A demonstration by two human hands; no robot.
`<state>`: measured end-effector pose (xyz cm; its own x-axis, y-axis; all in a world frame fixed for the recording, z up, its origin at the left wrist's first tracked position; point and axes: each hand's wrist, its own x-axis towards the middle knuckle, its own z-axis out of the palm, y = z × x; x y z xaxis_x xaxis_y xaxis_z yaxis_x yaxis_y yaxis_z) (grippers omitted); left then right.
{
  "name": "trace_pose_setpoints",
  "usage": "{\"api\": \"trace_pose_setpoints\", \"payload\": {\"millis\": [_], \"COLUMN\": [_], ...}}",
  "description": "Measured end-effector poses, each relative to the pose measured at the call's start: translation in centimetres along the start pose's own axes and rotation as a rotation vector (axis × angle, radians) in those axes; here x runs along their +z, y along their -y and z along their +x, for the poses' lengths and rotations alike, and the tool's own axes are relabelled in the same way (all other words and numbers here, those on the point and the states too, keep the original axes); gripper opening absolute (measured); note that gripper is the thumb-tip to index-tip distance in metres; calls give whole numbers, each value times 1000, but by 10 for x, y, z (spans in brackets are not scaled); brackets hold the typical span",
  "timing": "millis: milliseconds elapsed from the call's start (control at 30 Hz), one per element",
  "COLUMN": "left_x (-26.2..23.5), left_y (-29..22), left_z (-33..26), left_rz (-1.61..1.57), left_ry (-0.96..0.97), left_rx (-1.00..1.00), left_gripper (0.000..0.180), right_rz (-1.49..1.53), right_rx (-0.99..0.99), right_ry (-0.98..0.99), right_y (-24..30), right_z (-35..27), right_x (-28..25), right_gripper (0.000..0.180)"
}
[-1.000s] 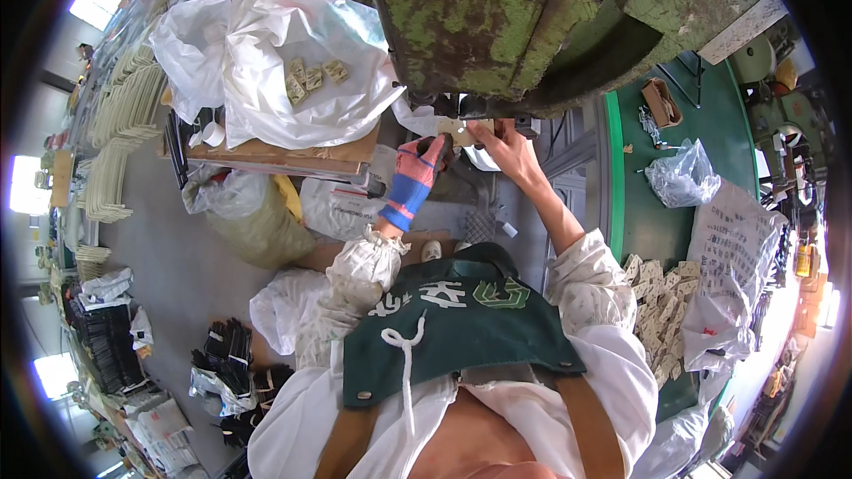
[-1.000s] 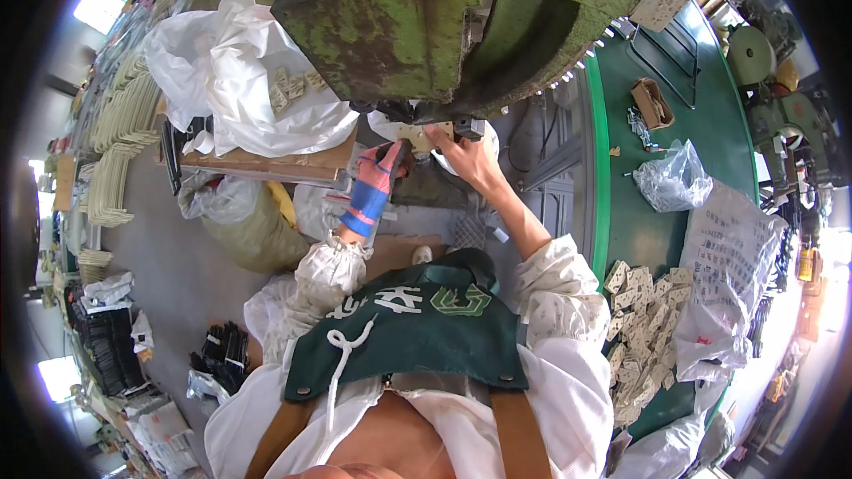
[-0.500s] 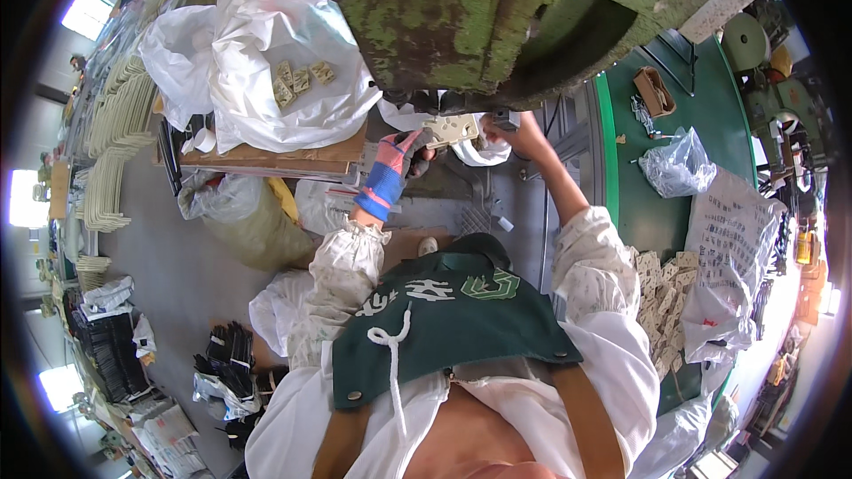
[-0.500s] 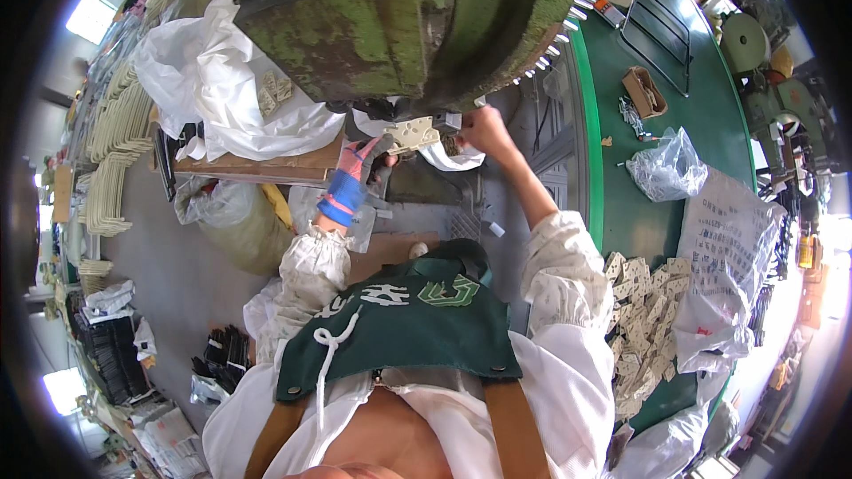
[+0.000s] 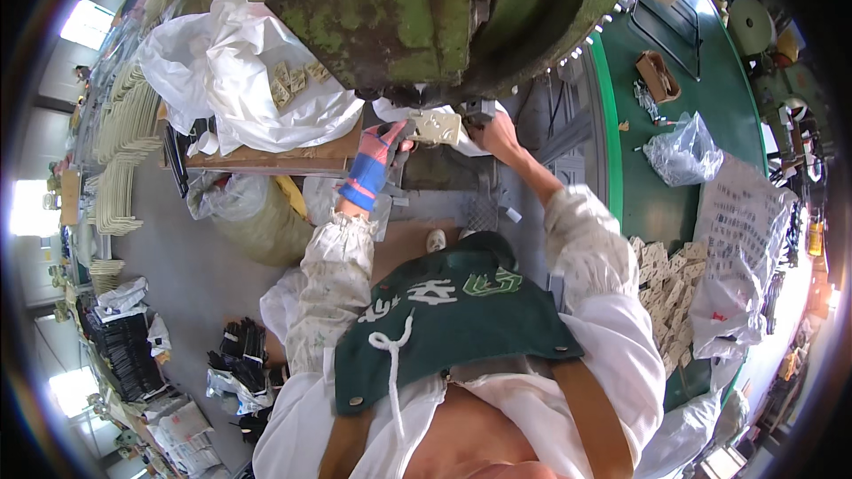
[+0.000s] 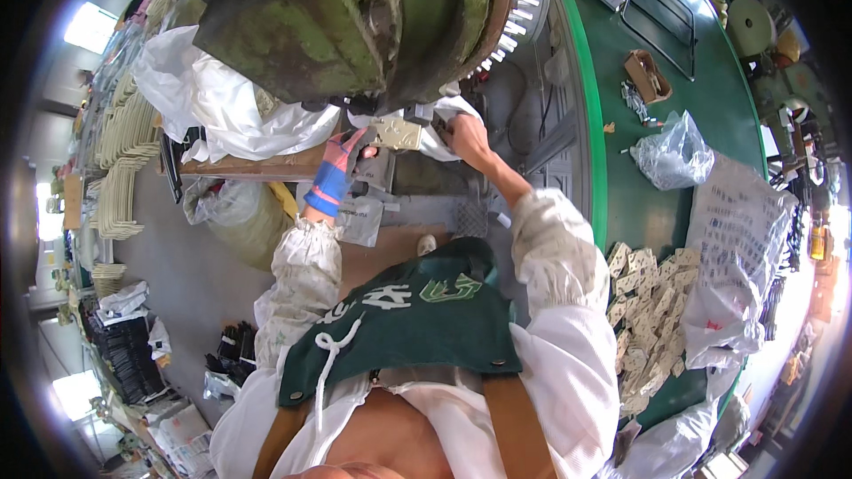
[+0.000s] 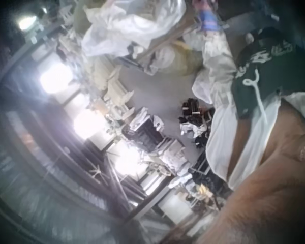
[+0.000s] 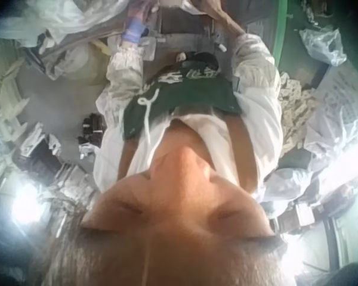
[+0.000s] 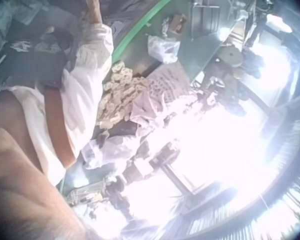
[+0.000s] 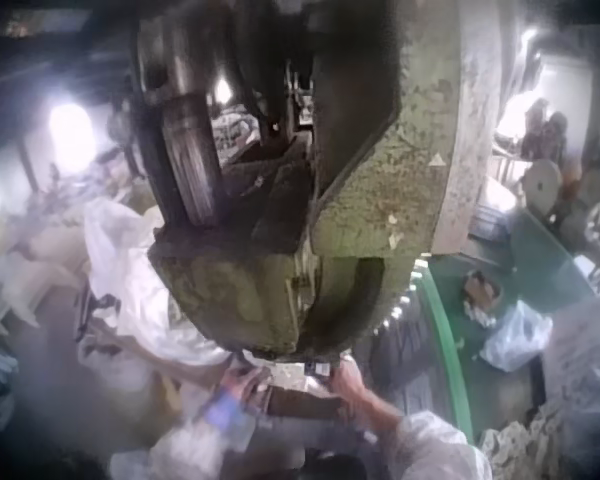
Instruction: The person repeatedly places small rectangular components under a press machine, activates the press, and removes the processed pieces. The person handles the components one at a time and deposits them into a nearby white bag.
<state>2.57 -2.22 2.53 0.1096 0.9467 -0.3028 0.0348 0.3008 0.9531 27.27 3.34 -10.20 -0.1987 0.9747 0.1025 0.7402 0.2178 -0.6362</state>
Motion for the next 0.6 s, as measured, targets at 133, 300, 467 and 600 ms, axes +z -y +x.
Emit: {"api": "trace_pose_setpoints", "payload": {"millis": [133,300,467,600], "left_x": [6,4,-5,9], "left_y": [-5,8,12,-6], "left_z": [-3,-8,2,-11], "left_rz": [-178,24,-74,-172], "left_ry": [-3,-11,54,-22], "left_rx": [-60,163,-26,55], "left_gripper": [23,26,24,23], "right_rz": [1002,1180,1130,913], "right_rx": [264,319,256,262], "right_ry": [52,129,188,194], "right_y": [7,12,9,25], "right_z": [-19,-25,-14,-6], "right_x": [-39,-49,-43,-39], "right_gripper": [20,18,20,19]}}
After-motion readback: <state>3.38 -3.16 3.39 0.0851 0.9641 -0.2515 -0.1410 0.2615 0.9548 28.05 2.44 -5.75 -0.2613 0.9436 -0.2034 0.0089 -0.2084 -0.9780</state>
